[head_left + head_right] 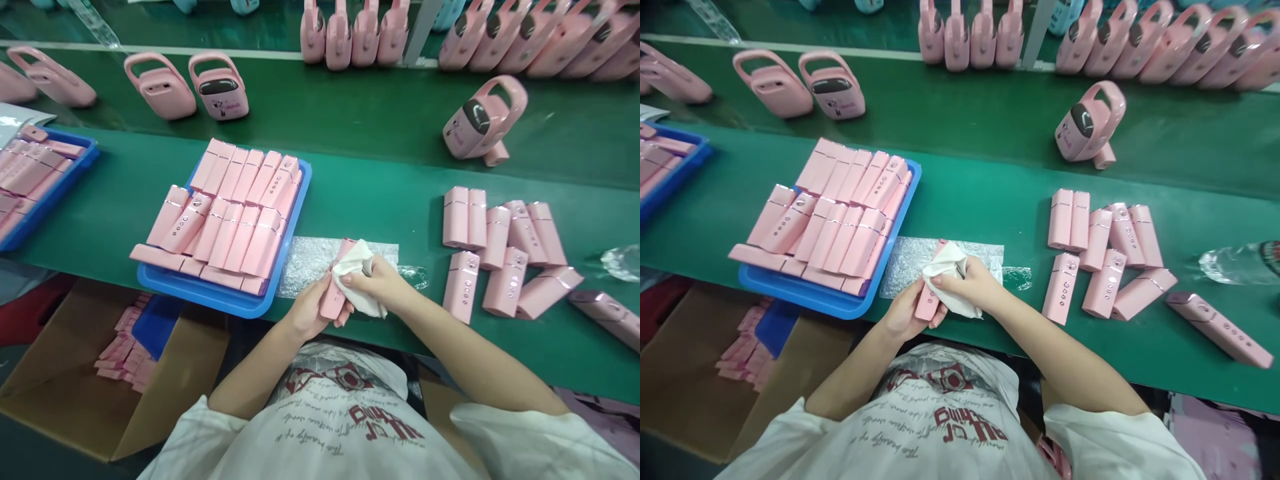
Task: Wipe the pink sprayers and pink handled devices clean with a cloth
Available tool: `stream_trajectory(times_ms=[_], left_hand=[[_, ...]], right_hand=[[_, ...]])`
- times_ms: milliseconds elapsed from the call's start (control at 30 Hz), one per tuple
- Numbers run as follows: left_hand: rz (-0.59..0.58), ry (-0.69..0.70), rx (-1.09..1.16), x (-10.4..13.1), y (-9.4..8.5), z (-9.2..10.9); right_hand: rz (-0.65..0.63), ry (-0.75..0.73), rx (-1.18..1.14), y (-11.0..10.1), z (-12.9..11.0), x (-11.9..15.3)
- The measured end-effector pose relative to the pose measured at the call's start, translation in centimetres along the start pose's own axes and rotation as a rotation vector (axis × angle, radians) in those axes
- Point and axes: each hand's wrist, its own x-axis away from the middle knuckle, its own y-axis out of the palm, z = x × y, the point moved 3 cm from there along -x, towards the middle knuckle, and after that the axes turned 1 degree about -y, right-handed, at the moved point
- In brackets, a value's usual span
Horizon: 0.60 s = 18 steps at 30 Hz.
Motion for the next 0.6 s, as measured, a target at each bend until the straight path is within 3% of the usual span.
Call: stream_trajectory(times_ms=[67, 133, 233, 333, 433, 500, 600], left_hand=[[0.003, 0.028, 0.0, 0.1, 0.2, 0.2], [0.008, 0.033, -0.008, 0.3, 0.3, 0.4], [-0.006, 0.014, -0.036, 0.6, 0.3, 0.5], [-0.04, 0.014, -0.076, 0.6, 0.0, 0.2], [-0.045, 0.052, -0.143, 0.5, 0.0, -0.1], [-0.032, 0.103, -0.263, 0.7, 0.3, 0.2], [0.014, 0.329, -0.733, 2.3, 1.0, 2.7]], right_hand=[[0.073, -0.006, 0.052, -1.0, -0.7, 0.1], [0.265, -0.026, 0.214, -3.2, -2.0, 0.4], [0.621, -0.04, 0.664, -7.5, -4.7, 1.2], [0.862, 0.145, 1.155, -11.1, -6.4, 1.5], [0.949, 0.316, 1.39, -12.7, -6.8, 1.1], [0.98, 0.303, 1.441, -12.6, -6.9, 0.7], [1.013, 0.265, 1.518, -11.6, -7.1, 0.5]])
